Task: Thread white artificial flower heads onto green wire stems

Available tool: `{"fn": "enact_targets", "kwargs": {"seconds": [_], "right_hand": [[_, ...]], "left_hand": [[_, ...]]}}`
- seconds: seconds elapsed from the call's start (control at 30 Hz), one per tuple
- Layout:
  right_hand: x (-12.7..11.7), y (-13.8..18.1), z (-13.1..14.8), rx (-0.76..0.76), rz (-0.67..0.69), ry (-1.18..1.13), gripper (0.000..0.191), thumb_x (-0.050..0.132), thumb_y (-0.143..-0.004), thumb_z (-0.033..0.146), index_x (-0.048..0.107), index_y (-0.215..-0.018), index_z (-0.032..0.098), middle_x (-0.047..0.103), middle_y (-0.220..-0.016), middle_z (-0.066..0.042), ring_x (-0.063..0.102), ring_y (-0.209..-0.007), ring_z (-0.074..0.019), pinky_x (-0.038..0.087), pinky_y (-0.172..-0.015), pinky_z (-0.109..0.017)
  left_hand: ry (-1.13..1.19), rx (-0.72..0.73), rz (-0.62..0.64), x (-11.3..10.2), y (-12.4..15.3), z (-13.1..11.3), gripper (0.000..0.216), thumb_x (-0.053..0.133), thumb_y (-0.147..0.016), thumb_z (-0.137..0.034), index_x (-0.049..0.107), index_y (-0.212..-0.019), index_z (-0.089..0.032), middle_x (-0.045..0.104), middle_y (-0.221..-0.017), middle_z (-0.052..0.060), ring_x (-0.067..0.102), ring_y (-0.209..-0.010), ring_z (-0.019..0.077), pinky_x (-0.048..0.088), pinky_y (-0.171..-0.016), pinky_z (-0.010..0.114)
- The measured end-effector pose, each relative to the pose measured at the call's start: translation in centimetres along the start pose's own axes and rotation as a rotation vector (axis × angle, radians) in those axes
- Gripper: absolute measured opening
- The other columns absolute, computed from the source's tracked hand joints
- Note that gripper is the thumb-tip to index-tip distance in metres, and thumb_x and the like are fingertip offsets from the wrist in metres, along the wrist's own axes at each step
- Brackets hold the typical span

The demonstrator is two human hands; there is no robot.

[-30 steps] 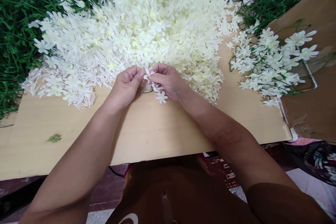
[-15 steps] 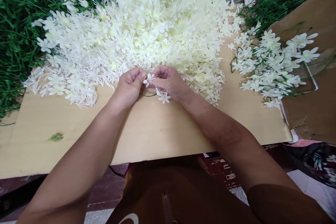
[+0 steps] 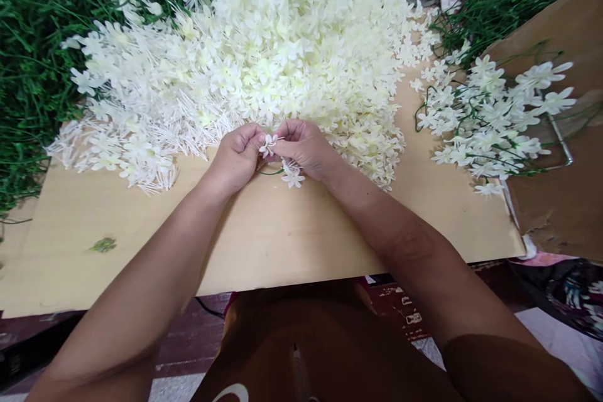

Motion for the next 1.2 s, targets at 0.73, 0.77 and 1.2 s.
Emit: {"fn": "enact_targets", "kwargs": {"seconds": [0.73, 0.77, 1.2], "right_hand": [[0.5, 0.2, 0.2, 0.052, 0.219, -0.032, 0.032, 0.086, -0.066, 0.029, 0.057, -0.066, 0.016, 0.068, -0.063, 0.003, 0.066, -0.06, -0.0091, 0.057, -0.061, -0.02], [0.4, 0.2, 0.1, 0.055, 0.208, -0.03, 0.032, 0.086, -0.066, 0.028, 0.056, -0.065, 0.016, 0.067, -0.062, 0.003, 0.066, -0.059, -0.0089, 0.056, -0.06, -0.02], [0.4, 0.5, 0.7, 0.039, 0.027, 0.038, 0.037, 0.087, -0.053, 0.021, 0.051, -0.055, 0.017, 0.057, -0.043, 0.009, 0.047, -0.038, -0.0033, 0.037, -0.04, -0.015]], "left_hand": [[0.078, -0.07, 0.155, 0.1, 0.2, -0.2, 0.049, 0.071, -0.079, -0.055, 0.049, -0.057, -0.018, 0.043, -0.048, -0.003, 0.033, -0.041, 0.0055, 0.025, -0.039, 0.019], [0.071, -0.069, 0.156, 0.1, 0.2, -0.1, 0.05, 0.071, -0.079, -0.056, 0.048, -0.057, -0.018, 0.043, -0.049, -0.003, 0.034, -0.041, 0.0057, 0.026, -0.04, 0.019], [-0.015, 0.054, 0.109, 0.6, 0.2, -0.9, 0.062, 0.064, -0.074, -0.074, 0.042, -0.053, -0.02, 0.033, -0.046, -0.005, 0.026, -0.041, 0.0058, 0.023, -0.039, 0.021]]}}
Point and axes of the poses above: each hand's wrist, its own y-axis away from the middle knuckle, its own x-axis out of the palm, z = x × y, the point moved 7 cm from there along -y, towards the middle knuckle
